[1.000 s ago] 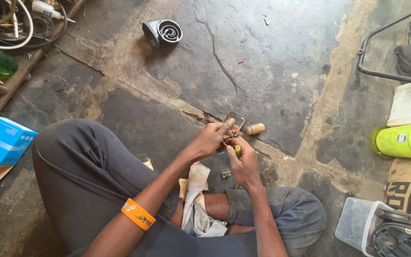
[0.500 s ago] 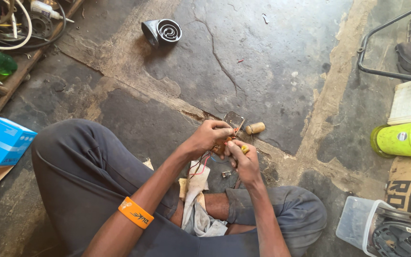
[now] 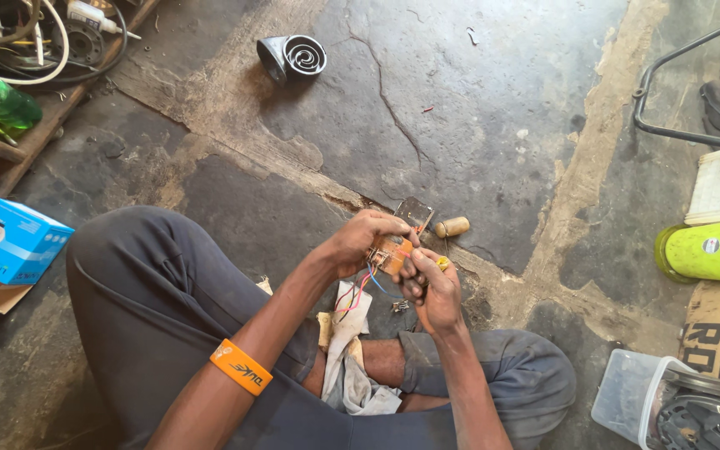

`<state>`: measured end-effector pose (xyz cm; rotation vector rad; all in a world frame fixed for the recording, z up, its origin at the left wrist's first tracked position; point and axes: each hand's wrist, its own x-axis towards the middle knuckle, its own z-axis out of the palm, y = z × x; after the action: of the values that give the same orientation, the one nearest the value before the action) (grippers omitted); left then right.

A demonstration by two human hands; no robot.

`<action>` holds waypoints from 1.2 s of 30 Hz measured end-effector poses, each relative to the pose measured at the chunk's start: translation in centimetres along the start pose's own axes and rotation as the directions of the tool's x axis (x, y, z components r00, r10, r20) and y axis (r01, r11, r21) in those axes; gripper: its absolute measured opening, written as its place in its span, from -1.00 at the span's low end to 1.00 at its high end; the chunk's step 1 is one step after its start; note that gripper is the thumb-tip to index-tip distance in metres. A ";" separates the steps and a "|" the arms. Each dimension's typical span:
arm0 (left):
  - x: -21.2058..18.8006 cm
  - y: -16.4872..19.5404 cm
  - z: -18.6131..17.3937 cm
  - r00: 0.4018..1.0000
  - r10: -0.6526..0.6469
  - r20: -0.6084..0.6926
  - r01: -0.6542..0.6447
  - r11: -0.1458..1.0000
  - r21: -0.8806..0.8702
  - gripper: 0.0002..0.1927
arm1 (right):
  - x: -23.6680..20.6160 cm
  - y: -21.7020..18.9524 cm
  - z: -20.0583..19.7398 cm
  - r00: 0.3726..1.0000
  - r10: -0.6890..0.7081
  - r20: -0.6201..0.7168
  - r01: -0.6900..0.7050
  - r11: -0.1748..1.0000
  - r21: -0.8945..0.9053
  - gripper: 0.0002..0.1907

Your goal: The person sits on the floor and uses a screwdriver to adjust connections on a small electronic device with multiple colored wires. They repeatedly tighten and loosen screws on the terminal block while holding the device steady.

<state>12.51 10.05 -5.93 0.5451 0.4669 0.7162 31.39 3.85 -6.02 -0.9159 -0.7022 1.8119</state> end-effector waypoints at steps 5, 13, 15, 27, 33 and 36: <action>0.2 0.1 0.0 1.000 0.021 -0.017 -0.022 0.997 -0.075 -0.70 | 0.0 0.2 0.4 0.999 0.005 -0.053 -0.004 1.000 0.020 -0.72; -0.1 1.0 0.7 0.998 0.016 -0.062 -0.020 0.997 -0.071 -0.58 | -0.1 1.1 1.0 0.993 -0.033 -0.109 0.045 0.993 0.106 -0.77; -0.2 1.2 0.8 0.999 0.001 -0.035 -0.003 0.997 -0.073 -0.55 | -0.2 1.4 0.9 0.994 -0.013 -0.105 0.033 0.982 0.188 -0.77; 2.0 -1.6 -1.4 0.949 -0.033 -0.313 0.021 0.999 -0.041 -0.48 | 0.8 -1.7 -1.0 0.969 -0.155 -0.191 0.084 0.938 -0.335 -0.53; 2.2 -2.0 -1.9 0.921 0.005 -0.388 -0.034 0.997 -0.067 -0.50 | 0.5 -3.6 -2.9 0.919 -0.301 -0.256 0.164 0.880 -0.445 -0.28; 2.1 -2.1 -2.0 0.908 0.021 -0.419 -0.041 0.998 -0.037 -0.48 | 0.2 -3.7 -3.4 0.898 -0.332 -0.288 0.165 0.862 -0.479 -0.31</action>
<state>13.77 10.91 -9.19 0.3535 0.8421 0.8766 35.98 5.70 -5.09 -1.3491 -0.9663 1.2152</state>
